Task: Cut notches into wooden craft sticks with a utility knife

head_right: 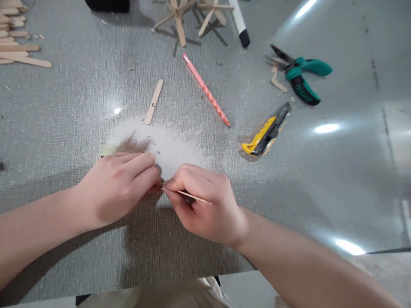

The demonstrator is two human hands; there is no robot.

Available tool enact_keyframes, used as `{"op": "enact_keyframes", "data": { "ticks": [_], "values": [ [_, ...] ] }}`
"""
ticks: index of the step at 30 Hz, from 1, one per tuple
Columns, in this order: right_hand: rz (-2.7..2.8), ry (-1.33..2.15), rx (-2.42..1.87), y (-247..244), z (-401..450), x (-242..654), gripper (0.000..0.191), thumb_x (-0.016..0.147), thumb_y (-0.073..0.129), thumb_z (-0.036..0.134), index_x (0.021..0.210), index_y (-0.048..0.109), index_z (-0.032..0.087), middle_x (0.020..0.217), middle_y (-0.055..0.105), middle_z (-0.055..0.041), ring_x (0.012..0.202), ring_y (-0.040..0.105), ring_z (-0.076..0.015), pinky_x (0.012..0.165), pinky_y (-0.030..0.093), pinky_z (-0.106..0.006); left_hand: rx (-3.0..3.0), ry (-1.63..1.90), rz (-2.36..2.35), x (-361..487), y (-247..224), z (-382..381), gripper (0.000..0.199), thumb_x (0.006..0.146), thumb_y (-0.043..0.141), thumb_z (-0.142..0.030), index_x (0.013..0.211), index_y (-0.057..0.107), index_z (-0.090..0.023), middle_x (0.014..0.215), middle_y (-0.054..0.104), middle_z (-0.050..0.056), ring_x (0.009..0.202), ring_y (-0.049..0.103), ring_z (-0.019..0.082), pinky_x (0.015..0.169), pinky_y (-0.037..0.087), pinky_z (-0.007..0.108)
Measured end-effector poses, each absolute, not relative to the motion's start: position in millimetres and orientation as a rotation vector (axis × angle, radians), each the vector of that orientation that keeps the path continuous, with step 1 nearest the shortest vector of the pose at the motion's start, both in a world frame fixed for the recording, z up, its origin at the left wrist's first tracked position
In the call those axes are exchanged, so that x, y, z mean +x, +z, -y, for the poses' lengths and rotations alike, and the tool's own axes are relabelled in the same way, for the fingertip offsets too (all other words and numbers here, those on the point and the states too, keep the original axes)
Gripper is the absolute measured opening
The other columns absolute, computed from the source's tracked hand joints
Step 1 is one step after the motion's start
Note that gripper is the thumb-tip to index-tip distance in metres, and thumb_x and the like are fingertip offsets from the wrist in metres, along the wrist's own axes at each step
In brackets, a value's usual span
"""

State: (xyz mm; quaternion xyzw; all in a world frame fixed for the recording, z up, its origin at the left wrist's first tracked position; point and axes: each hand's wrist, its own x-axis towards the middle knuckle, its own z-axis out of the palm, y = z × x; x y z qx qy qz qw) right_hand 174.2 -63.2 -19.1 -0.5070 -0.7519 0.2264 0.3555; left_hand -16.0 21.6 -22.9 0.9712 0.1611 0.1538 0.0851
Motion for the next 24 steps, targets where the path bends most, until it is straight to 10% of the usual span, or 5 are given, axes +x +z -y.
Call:
{"op": "enact_keyframes", "data": {
  "ticks": [14, 24],
  "values": [
    [1.943, 0.642, -1.318, -19.2, 63.0, 176.7, 0.019, 0.092, 0.061, 0.009, 0.081, 0.055, 0.024, 0.071, 0.065, 0.0012, 0.063, 0.065, -0.0141, 0.054, 0.049, -0.027, 2.902, 0.398, -0.488, -17.5, -20.8, -22.5, 0.027, 0.096, 0.043, -0.009, 0.075, 0.056, -0.019, 0.073, 0.055, 0.001, 0.059, 0.048, 0.016, 0.051, 0.034, 0.031],
    [1.811, 0.602, -1.357, -13.1, 70.0, 195.9, 0.031, 0.095, 0.049, 0.004, 0.114, 0.065, 0.022, 0.104, 0.076, -0.0064, 0.078, 0.073, -0.016, 0.069, 0.059, -0.032, 2.619, 0.48, -0.458, -20.2, -20.1, -26.6, 0.015, 0.1, 0.052, -0.017, 0.089, 0.062, -0.016, 0.085, 0.066, 0.001, 0.066, 0.058, 0.013, 0.058, 0.041, 0.027]
  ]
}}
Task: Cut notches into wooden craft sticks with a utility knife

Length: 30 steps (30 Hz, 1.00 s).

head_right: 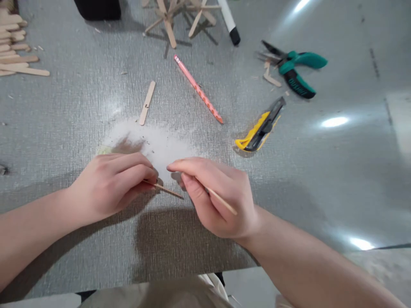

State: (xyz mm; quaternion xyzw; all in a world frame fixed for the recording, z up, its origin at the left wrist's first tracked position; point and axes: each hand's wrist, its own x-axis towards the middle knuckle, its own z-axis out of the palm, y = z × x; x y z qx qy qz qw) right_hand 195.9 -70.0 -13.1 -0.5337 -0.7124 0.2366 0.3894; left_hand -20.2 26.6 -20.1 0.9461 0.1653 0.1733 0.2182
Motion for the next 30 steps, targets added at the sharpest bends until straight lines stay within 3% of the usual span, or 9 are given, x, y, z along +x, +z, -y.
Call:
{"op": "enact_keyframes", "data": {
  "ticks": [3, 7, 22, 30],
  "values": [
    [2.018, 0.574, -1.265, -7.6, 66.2, 195.2, 0.02, 0.096, 0.05, 0.013, 0.108, 0.064, 0.021, 0.086, 0.074, -0.0049, 0.075, 0.07, -0.0182, 0.066, 0.057, -0.033, 2.421, 0.483, -0.489, -21.1, -16.3, -27.7, 0.013, 0.1, 0.054, -0.019, 0.09, 0.061, -0.016, 0.086, 0.067, 0.002, 0.073, 0.061, 0.013, 0.061, 0.044, 0.024],
    [2.049, 0.555, -1.259, -5.7, 61.7, 192.6, 0.013, 0.095, 0.056, 0.013, 0.095, 0.063, 0.024, 0.07, 0.068, 0.0003, 0.06, 0.062, -0.0142, 0.057, 0.051, -0.03, 2.255, 0.465, -0.498, -20.5, -10.3, -28.7, 0.013, 0.101, 0.055, -0.021, 0.091, 0.062, -0.016, 0.085, 0.067, 0.002, 0.077, 0.061, 0.013, 0.068, 0.047, 0.024],
    [1.929, 0.782, -1.318, -3.2, 65.5, 192.3, 0.014, 0.098, 0.055, 0.014, 0.09, 0.065, 0.019, 0.067, 0.068, 0.0027, 0.053, 0.059, -0.0076, 0.049, 0.045, -0.019, 2.164, 0.444, -0.458, -21.0, -6.0, -26.3, 0.011, 0.098, 0.056, -0.016, 0.092, 0.066, -0.013, 0.086, 0.069, 0.003, 0.075, 0.06, 0.011, 0.067, 0.046, 0.023],
    [1.939, 0.846, -1.249, -4.0, 64.2, 192.2, 0.015, 0.099, 0.054, 0.014, 0.091, 0.065, 0.019, 0.067, 0.066, 0.0032, 0.054, 0.058, -0.0079, 0.05, 0.044, -0.02, 2.156, 0.481, -0.409, -19.8, -7.3, -25.3, 0.009, 0.095, 0.056, -0.012, 0.09, 0.063, -0.015, 0.084, 0.067, 0.002, 0.072, 0.058, 0.011, 0.064, 0.046, 0.024]
  ]
}}
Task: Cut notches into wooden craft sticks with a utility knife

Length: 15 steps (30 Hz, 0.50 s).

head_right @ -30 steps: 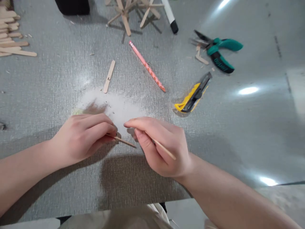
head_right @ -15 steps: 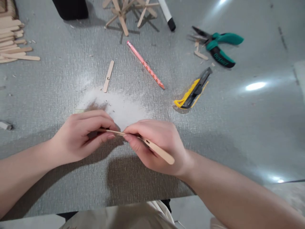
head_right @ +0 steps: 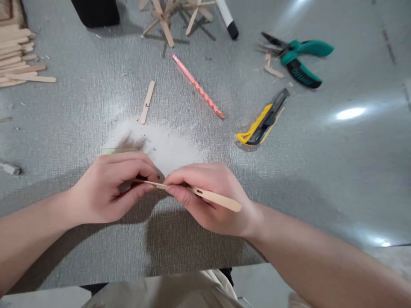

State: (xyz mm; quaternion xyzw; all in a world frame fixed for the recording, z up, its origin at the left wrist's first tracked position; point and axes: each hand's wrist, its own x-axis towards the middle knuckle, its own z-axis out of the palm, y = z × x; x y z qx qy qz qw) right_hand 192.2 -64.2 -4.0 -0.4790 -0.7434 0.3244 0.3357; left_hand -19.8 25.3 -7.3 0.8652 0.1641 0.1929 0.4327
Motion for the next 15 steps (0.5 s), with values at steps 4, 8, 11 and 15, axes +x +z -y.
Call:
{"op": "enact_keyframes", "data": {
  "ticks": [4, 8, 11, 15],
  "values": [
    [1.988, 0.629, -1.135, -6.2, 62.9, 193.4, 0.013, 0.096, 0.06, 0.01, 0.101, 0.068, 0.018, 0.074, 0.07, -0.002, 0.065, 0.064, -0.0129, 0.061, 0.052, -0.026, 2.178, 0.644, -0.341, -21.5, -10.2, -28.9, 0.006, 0.096, 0.059, -0.014, 0.092, 0.064, -0.015, 0.086, 0.069, 0.004, 0.077, 0.063, 0.013, 0.067, 0.05, 0.025],
    [1.936, 0.448, -1.091, -6.9, 62.4, 195.5, 0.024, 0.088, 0.07, 0.002, 0.105, 0.07, 0.02, 0.085, 0.075, -0.0057, 0.073, 0.071, -0.0158, 0.067, 0.058, -0.03, 2.139, 0.712, -0.376, -24.0, -11.9, -31.0, 0.009, 0.093, 0.069, -0.021, 0.1, 0.066, -0.016, 0.088, 0.072, 0.003, 0.077, 0.066, 0.012, 0.068, 0.052, 0.024],
    [1.927, 0.405, -1.093, -8.0, 62.2, 196.4, 0.026, 0.086, 0.072, 0.002, 0.106, 0.07, 0.02, 0.085, 0.076, -0.0053, 0.073, 0.072, -0.0161, 0.068, 0.06, -0.03, 2.084, 0.687, -0.468, -24.7, -10.2, -30.7, 0.01, 0.09, 0.074, -0.021, 0.097, 0.069, -0.017, 0.08, 0.073, -0.001, 0.068, 0.065, 0.009, 0.06, 0.049, 0.02],
    [1.918, 0.439, -1.099, -9.4, 61.5, 195.6, 0.024, 0.087, 0.072, 0.002, 0.105, 0.07, 0.018, 0.083, 0.076, -0.0052, 0.074, 0.072, -0.0148, 0.068, 0.059, -0.029, 2.007, 0.652, -0.545, -24.0, -7.1, -29.3, 0.007, 0.086, 0.075, -0.016, 0.093, 0.072, -0.017, 0.075, 0.073, -0.002, 0.063, 0.064, 0.008, 0.056, 0.048, 0.018]
  ]
}}
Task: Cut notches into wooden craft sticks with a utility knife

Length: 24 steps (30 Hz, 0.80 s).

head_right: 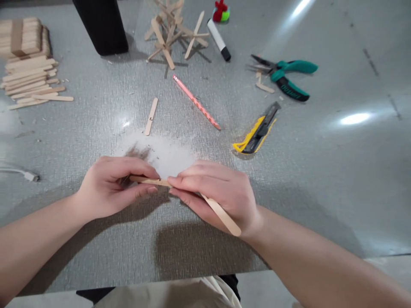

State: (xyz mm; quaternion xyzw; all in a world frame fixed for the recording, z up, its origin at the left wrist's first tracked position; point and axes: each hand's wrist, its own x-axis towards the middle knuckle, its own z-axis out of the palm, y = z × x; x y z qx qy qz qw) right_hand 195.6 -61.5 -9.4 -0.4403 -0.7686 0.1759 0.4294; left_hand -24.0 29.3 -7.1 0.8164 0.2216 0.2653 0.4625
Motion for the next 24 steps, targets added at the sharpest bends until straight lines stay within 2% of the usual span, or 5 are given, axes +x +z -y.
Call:
{"op": "enact_keyframes", "data": {
  "ticks": [5, 10, 14, 18, 24],
  "values": [
    [1.928, 0.476, -1.128, -11.5, 59.8, 193.9, 0.025, 0.088, 0.07, 0.003, 0.106, 0.069, 0.02, 0.084, 0.077, -0.0038, 0.075, 0.072, -0.0154, 0.07, 0.059, -0.03, 2.021, 0.636, -0.537, -23.4, -8.8, -28.4, 0.003, 0.088, 0.072, -0.014, 0.09, 0.071, -0.016, 0.077, 0.073, -0.001, 0.066, 0.064, 0.009, 0.058, 0.049, 0.02],
    [1.953, 0.529, -1.32, -15.0, 59.9, 196.3, 0.012, 0.094, 0.067, 0.017, 0.103, 0.068, 0.025, 0.087, 0.077, -0.0035, 0.08, 0.073, -0.0196, 0.072, 0.058, -0.034, 2.252, 0.641, -0.593, -24.2, -16.8, -27.5, 0.009, 0.092, 0.065, -0.014, 0.088, 0.073, -0.016, 0.085, 0.075, 0.004, 0.077, 0.069, 0.015, 0.068, 0.053, 0.027],
    [1.534, 0.883, -1.411, -17.8, 61.2, 197.8, 0.016, 0.098, 0.052, 0.015, 0.099, 0.065, 0.025, 0.1, 0.071, -0.0032, 0.073, 0.067, -0.0148, 0.067, 0.056, -0.033, 2.424, 0.622, -0.583, -23.9, -19.3, -28.3, 0.011, 0.092, 0.068, -0.019, 0.082, 0.074, -0.019, 0.086, 0.077, 0.001, 0.077, 0.069, 0.018, 0.072, 0.051, 0.033],
    [1.17, 1.322, -1.245, -19.4, 57.1, 197.8, 0.017, 0.087, 0.061, 0.009, 0.082, 0.054, 0.024, 0.09, 0.059, 0.0016, 0.061, 0.063, -0.0106, 0.055, 0.053, -0.027, 2.399, 0.553, -0.559, -25.8, -16.7, -33.1, 0.014, 0.093, 0.067, -0.017, 0.084, 0.076, -0.019, 0.092, 0.075, 0.003, 0.079, 0.067, 0.016, 0.07, 0.051, 0.03],
    [1.312, 1.289, -1.302, -14.4, 51.0, 199.9, 0.012, 0.081, 0.076, 0.014, 0.077, 0.069, 0.023, 0.083, 0.075, -0.0021, 0.074, 0.074, -0.0153, 0.063, 0.061, -0.025, 2.487, 0.428, -0.347, -29.8, -14.3, -49.4, 0.02, 0.095, 0.062, -0.015, 0.088, 0.08, -0.022, 0.104, 0.074, 0.005, 0.092, 0.067, 0.019, 0.082, 0.049, 0.034]
  ]
}}
